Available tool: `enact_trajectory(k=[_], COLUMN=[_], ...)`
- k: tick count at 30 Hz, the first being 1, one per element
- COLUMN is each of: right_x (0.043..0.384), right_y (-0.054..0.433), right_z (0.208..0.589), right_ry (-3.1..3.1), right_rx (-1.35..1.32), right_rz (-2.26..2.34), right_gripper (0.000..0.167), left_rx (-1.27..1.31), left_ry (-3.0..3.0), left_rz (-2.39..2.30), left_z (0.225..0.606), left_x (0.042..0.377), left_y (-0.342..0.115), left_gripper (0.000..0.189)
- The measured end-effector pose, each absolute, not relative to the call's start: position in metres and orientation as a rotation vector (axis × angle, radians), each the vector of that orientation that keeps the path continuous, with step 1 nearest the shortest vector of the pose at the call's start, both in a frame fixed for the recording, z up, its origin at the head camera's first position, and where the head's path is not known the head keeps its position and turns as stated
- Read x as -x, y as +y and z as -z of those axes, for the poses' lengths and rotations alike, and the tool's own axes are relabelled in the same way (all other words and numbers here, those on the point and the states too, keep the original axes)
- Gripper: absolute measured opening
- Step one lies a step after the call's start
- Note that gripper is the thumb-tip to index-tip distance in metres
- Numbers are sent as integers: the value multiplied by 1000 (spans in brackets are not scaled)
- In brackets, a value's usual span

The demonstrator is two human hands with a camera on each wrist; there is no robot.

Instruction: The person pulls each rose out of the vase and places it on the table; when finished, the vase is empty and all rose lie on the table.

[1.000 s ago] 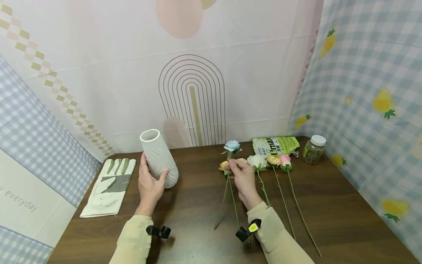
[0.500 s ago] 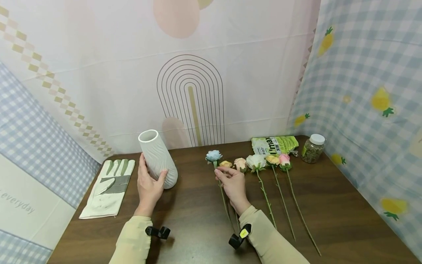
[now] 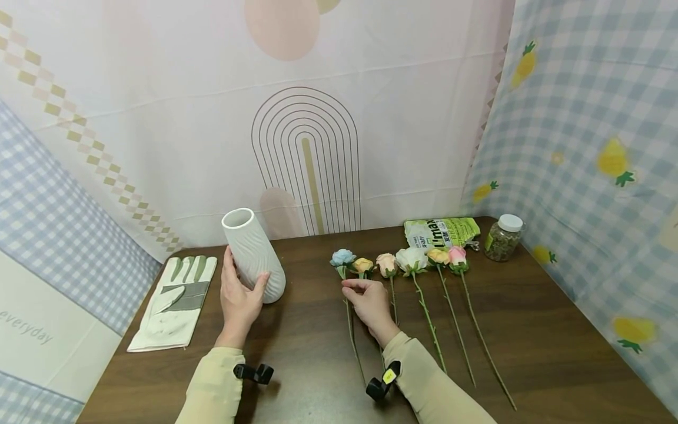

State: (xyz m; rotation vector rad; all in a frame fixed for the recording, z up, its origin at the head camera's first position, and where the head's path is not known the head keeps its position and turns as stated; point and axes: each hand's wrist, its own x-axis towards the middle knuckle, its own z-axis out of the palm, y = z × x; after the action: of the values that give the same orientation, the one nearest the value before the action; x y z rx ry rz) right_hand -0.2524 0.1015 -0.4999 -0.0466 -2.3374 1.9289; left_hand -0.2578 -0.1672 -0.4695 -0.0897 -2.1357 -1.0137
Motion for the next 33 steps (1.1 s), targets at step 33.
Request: enact_trajectory(k=[33], right_x=[258], right_y=[105], right_z=[513], right_ry=[-2611], right_rx=[-11], right_rz=[-1778], right_gripper=[24], left_rx=[90], left_ry=[-2132], left_rz=[1011], left_z=[471], left_x=[259], left_y=[-168], left_gripper=[97])
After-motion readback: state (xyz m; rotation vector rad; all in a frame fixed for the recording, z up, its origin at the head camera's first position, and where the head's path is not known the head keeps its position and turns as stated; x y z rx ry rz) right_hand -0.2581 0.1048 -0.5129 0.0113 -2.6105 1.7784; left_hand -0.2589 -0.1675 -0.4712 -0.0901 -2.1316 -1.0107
